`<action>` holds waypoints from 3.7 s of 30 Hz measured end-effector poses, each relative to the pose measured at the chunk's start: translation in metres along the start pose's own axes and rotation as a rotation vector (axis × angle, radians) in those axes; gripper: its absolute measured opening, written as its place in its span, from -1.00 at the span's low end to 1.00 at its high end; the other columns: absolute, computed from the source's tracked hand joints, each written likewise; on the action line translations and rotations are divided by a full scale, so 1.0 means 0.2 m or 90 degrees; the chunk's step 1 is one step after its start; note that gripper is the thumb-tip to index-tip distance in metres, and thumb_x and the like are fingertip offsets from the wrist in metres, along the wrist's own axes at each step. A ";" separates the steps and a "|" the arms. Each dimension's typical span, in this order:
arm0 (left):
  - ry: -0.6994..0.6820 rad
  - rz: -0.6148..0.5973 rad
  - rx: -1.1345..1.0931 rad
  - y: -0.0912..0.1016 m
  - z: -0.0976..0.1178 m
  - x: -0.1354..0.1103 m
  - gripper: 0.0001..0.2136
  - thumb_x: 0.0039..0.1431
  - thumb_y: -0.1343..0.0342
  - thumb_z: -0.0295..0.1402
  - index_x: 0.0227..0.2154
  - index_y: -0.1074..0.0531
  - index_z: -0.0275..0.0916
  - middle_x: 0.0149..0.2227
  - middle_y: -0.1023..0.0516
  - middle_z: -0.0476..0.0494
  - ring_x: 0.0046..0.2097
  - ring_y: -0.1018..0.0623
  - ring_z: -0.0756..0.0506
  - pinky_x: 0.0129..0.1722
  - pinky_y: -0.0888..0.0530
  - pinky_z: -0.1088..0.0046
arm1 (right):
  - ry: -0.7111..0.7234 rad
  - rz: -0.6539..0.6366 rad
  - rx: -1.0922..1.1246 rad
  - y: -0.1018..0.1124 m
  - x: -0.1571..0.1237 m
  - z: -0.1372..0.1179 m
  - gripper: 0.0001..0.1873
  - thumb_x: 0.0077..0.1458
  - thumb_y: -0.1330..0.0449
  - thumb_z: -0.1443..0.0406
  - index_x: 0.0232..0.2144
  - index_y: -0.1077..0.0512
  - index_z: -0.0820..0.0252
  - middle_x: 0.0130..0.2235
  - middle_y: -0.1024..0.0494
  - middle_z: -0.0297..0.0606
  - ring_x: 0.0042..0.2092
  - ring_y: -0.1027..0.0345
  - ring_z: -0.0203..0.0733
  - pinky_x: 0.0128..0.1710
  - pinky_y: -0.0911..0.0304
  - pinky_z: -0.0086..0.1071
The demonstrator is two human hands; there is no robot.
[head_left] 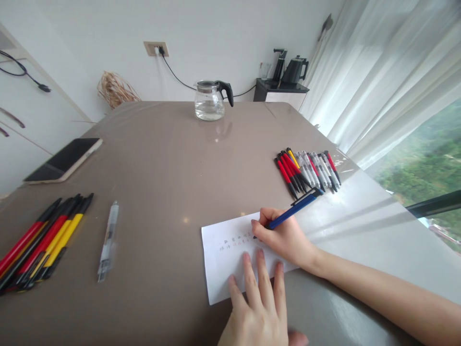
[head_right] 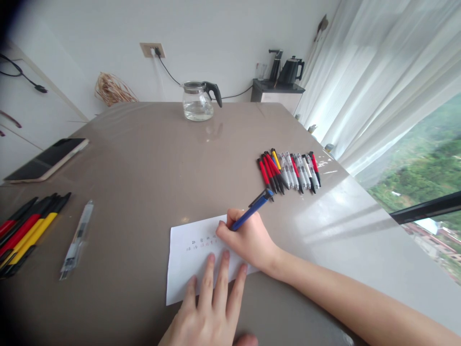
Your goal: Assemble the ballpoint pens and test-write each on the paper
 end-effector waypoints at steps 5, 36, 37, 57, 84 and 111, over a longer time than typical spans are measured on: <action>0.002 0.004 0.000 0.00 0.00 0.00 -0.42 -0.13 0.12 0.12 -0.17 -0.41 -0.17 -0.17 -0.47 -0.27 -0.17 -0.45 -0.30 -0.44 -0.43 0.26 | -0.004 -0.001 0.000 0.00 0.00 0.00 -0.76 -0.10 -0.02 0.32 -0.71 -0.08 0.21 -0.69 -0.11 -0.46 -0.61 0.06 -0.45 -0.63 0.05 -0.54; -0.004 -0.032 0.012 -0.02 0.01 -0.02 -0.44 -0.05 0.20 0.10 -0.11 -0.36 -0.14 -0.14 -0.44 -0.26 -0.11 -0.40 -0.29 -0.38 -0.39 0.26 | 0.009 -0.003 -0.013 0.00 0.00 0.00 -0.78 -0.11 0.02 0.35 -0.70 -0.05 0.20 -0.69 -0.10 -0.46 -0.60 0.05 -0.44 -0.62 0.07 -0.53; -0.001 -0.024 0.010 -0.01 0.00 -0.02 -0.44 -0.06 0.19 0.10 -0.13 -0.37 -0.14 -0.15 -0.45 -0.25 -0.13 -0.41 -0.28 -0.38 -0.39 0.26 | 0.008 -0.003 -0.010 0.00 0.00 0.00 -0.78 -0.11 0.02 0.35 -0.70 -0.04 0.20 -0.69 -0.10 -0.46 -0.60 0.05 -0.44 -0.62 0.07 -0.53; 0.004 -0.017 0.005 0.00 0.00 -0.01 -0.44 -0.06 0.18 0.10 -0.13 -0.37 -0.15 -0.12 -0.43 -0.26 -0.13 -0.42 -0.28 -0.39 -0.40 0.26 | -0.021 -0.001 0.015 0.00 0.01 0.02 -0.79 -0.10 0.01 0.33 -0.70 -0.09 0.20 -0.70 -0.17 -0.45 -0.61 0.01 -0.43 -0.63 0.08 -0.52; -0.013 -0.049 0.004 -0.03 0.00 -0.03 -0.44 -0.05 0.19 0.09 -0.06 -0.30 -0.11 -0.10 -0.41 -0.32 -0.10 -0.39 -0.31 -0.37 -0.38 0.24 | -0.020 -0.007 0.008 -0.01 0.01 0.02 -0.78 -0.09 -0.02 0.28 -0.69 -0.15 0.21 -0.69 -0.21 -0.43 -0.61 -0.04 -0.43 -0.63 0.03 -0.52; -0.077 -0.012 0.076 -0.03 0.02 -0.05 -0.45 0.04 0.26 0.03 -0.07 -0.32 -0.24 -0.11 -0.39 -0.22 -0.11 -0.35 -0.19 -0.40 -0.40 0.34 | -0.048 -0.017 0.010 0.00 0.01 0.04 -0.78 -0.08 0.00 0.30 -0.69 -0.11 0.21 -0.69 -0.20 -0.43 -0.60 0.00 -0.44 -0.64 0.06 -0.53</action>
Point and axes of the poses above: each hand's wrist, its own x-axis towards the middle knuckle, its own y-axis out of the back of the hand, z = x × y, the point moved 4 cm from there along x, towards the middle knuckle
